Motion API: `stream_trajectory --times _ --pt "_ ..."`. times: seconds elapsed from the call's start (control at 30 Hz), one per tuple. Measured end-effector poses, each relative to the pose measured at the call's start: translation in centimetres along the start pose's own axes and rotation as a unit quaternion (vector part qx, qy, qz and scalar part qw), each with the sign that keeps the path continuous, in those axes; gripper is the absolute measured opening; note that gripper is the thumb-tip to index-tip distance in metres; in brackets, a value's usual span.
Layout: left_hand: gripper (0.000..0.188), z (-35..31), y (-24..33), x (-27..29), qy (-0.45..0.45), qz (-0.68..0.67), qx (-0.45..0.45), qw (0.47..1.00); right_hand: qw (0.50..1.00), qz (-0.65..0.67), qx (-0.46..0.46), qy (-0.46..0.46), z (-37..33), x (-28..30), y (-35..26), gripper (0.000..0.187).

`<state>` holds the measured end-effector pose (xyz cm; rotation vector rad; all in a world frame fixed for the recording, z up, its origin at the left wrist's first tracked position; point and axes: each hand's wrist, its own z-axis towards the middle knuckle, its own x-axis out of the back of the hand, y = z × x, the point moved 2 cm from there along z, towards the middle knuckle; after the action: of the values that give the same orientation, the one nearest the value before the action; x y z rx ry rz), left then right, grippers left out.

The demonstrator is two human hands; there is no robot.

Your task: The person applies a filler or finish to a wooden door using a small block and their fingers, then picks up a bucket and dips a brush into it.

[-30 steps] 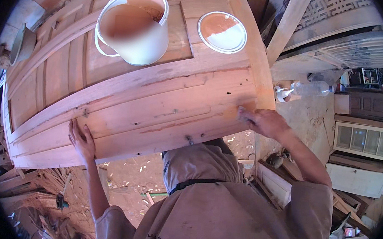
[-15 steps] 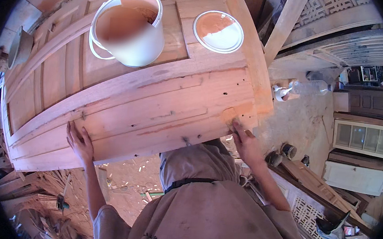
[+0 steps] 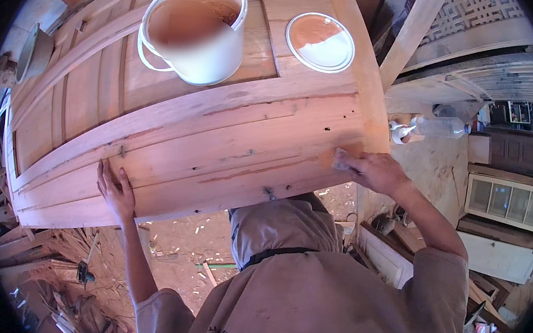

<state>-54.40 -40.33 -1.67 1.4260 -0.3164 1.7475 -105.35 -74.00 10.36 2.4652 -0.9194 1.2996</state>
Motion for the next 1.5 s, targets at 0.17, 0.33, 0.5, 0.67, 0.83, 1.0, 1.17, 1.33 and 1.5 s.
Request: stream_trajectory --times 0.17,0.33,0.5,0.67,0.83,1.0,1.17,1.33,1.5 --pt "0.052 0.2 0.0 -0.1 -0.003 0.006 0.0 1.0 0.993 0.096 -0.051 0.049 -1.8 1.1 0.8 0.038" --pt "0.052 0.1 0.2 0.0 -0.005 0.026 0.007 1.0 0.907 0.279 -0.03 0.314 -1.1 -5.6 -7.9 0.044" --pt "0.052 0.1 -0.4 -0.2 -0.004 0.018 0.008 1.0 0.888 0.285 -0.191 0.305 1.1 -7.0 -11.9 0.047" --pt "0.053 -0.4 -1.0 -0.6 0.002 0.018 -0.001 1.0 0.921 0.25 -0.208 0.213 -0.4 -8.0 -12.3 0.049" --pt "0.053 0.1 0.1 0.1 -0.014 0.012 0.011 1.0 0.889 0.252 -0.198 0.327 2.0 -8.1 -13.3 0.05" --pt "0.052 0.0 -0.3 -0.1 -0.001 0.028 0.011 1.0 0.908 0.251 -0.234 0.241 0.5 -7.7 -15.1 0.05" --pt "0.053 0.5 0.4 0.2 -0.019 0.023 0.012 0.999 0.874 0.232 -0.211 0.37 2.8 -9.1 -17.4 0.052" --pt "0.054 -0.2 -0.6 1.1 -0.016 0.011 -0.029 0.999 0.901 0.265 -0.196 0.283 1.4 -7.4 -18.2 0.05" --pt "0.053 0.1 -5.3 3.9 -0.03 -0.071 -0.068 0.995 0.874 0.229 -0.195 0.382 3.7 -8.5 -19.2 0.047"
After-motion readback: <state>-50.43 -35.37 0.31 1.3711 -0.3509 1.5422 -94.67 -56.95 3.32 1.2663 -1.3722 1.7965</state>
